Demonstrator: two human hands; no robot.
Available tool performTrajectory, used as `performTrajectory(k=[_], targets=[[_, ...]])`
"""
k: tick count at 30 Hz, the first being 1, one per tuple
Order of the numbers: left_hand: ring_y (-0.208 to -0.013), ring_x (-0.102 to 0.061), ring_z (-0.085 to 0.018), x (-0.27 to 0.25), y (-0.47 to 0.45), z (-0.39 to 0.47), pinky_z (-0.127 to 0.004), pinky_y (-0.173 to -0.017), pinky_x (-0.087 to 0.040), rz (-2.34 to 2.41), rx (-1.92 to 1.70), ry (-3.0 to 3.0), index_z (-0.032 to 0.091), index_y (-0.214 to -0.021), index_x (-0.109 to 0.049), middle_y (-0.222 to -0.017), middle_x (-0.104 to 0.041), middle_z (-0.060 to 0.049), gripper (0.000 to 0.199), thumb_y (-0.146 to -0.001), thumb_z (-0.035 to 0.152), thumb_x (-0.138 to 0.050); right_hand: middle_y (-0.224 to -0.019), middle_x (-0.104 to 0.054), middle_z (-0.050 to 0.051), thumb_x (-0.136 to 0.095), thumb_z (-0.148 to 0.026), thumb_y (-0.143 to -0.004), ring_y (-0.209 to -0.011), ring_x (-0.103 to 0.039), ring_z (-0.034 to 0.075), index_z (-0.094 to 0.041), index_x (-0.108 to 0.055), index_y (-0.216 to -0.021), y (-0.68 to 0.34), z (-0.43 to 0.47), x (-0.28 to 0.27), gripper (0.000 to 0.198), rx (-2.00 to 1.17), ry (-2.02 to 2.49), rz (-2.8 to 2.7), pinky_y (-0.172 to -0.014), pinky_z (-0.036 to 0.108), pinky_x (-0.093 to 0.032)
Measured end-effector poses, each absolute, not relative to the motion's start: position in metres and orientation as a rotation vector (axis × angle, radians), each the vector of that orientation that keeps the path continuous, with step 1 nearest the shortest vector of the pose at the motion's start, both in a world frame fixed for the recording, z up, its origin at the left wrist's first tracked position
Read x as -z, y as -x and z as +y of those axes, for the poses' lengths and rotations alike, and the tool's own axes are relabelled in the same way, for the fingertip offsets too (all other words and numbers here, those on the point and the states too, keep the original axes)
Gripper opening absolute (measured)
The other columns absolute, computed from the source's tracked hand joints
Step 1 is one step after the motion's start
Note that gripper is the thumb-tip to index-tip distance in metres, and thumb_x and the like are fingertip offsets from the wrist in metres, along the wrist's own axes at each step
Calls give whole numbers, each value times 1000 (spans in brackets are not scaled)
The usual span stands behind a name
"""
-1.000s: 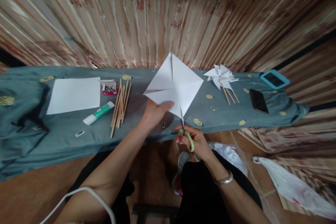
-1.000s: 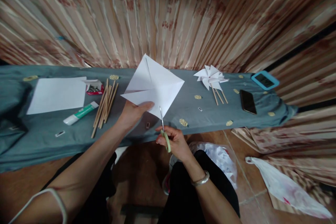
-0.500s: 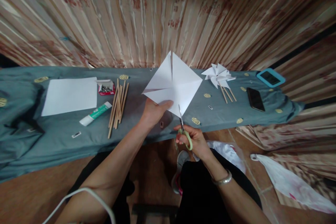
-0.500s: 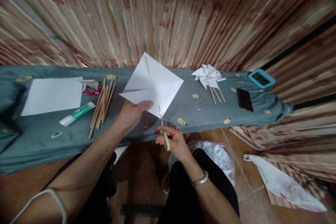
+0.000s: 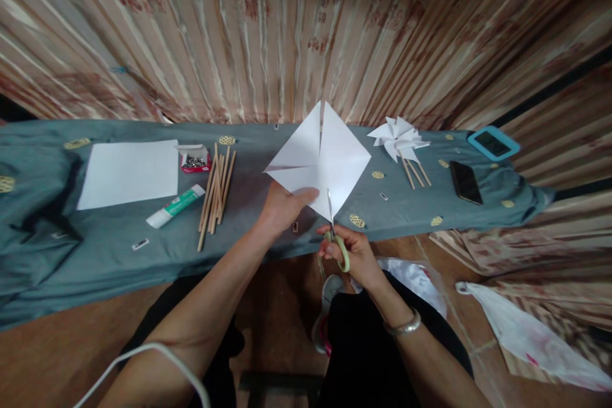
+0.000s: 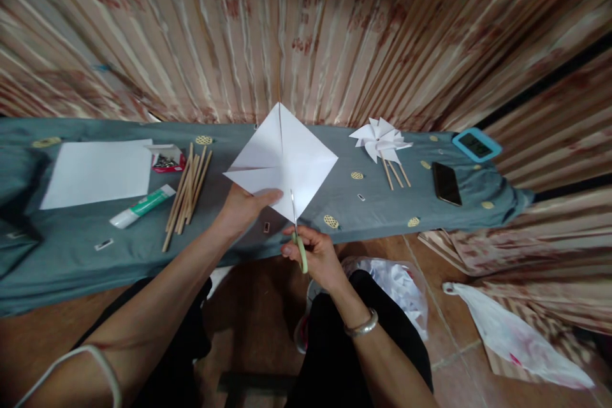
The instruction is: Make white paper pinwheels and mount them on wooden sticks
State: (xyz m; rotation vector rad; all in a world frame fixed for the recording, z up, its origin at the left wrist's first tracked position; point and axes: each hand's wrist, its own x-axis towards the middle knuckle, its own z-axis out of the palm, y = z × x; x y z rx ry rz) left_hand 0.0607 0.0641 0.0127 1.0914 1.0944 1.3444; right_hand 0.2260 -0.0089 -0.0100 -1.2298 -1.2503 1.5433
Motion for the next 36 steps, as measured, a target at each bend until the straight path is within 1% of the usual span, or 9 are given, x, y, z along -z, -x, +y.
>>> performTrajectory(k=[9, 13, 16, 19, 25, 29, 34, 36], targets=[[-77, -64, -19, -16, -59, 63, -31, -76, -52, 1093, -1349, -1067, 19, -77, -69, -86, -73, -5, 19, -59, 24, -73, -60, -66, -2, -82, -51, -62, -53, -56, 10, -18, -71, -89, -227, -7, 10, 44, -1552, 1274, -1248, -53, 23, -46], [-73, -64, -18, -13, -60, 61, -31, -72, -51, 1106, -1303, -1060, 17, -80, -69, -84, -72, -5, 23, -58, 23, -75, -62, -67, -1, -83, -51, -62, -55, -56, 10, -18, -72, -91, -226, -5, 8, 45, -1529, 1263, -1255, -55, 24, -46], [-72, -63, -18, -12, -59, 59, -31, -72, -51, 1090, -1300, -1035, 17, -81, -68, -84, -72, -5, 27, -57, 25, -76, -61, -67, -1, -84, -48, -61, -54, -54, 9, -18, -73, -89, -225, -4, 6, 43, -1526, 1262, -1264, -55, 23, -45], [-74, -63, -18, -13, -57, 58, -30, -72, -51, 1068, -1312, -1043, 18, -81, -68, -83, -71, -4, 25, -58, 24, -76, -60, -66, -2, -86, -46, -59, -54, -53, 9, -17, -73, -85, -222, -4, 5, 40, -1540, 1273, -1251, -53, 22, -44], [-71, -61, -17, -16, -53, 57, -29, -69, -50, 1091, -1306, -1053, 18, -79, -67, -80, -70, -3, 24, -58, 24, -75, -58, -66, -2, -87, -45, -55, -51, -53, 9, -18, -73, -82, -219, -3, 4, 41, -1567, 1288, -1203, -51, 22, -45], [-70, -61, -17, -15, -54, 55, -28, -68, -50, 1086, -1279, -1062, 17, -77, -67, -78, -70, -3, 21, -59, 24, -75, -60, -67, -1, -86, -46, -59, -53, -53, 9, -18, -73, -85, -219, -2, 4, 40, -1553, 1272, -1247, -53, 22, -45], [-64, -58, -15, -16, -55, 52, -27, -63, -48, 1090, -1226, -1011, 17, -72, -65, -72, -67, -2, 20, -56, 26, -75, -57, -64, -2, -84, -48, -62, -53, -53, 8, -17, -71, -78, -218, -2, 2, 38, -1536, 1235, -1280, -53, 21, -42], [-65, -58, -15, -17, -54, 52, -27, -63, -48, 1096, -1231, -1015, 17, -72, -66, -73, -68, -2, 21, -56, 26, -75, -57, -63, -2, -84, -48, -62, -53, -53, 8, -17, -71, -80, -218, -1, 1, 39, -1542, 1233, -1281, -53, 21, -42]])
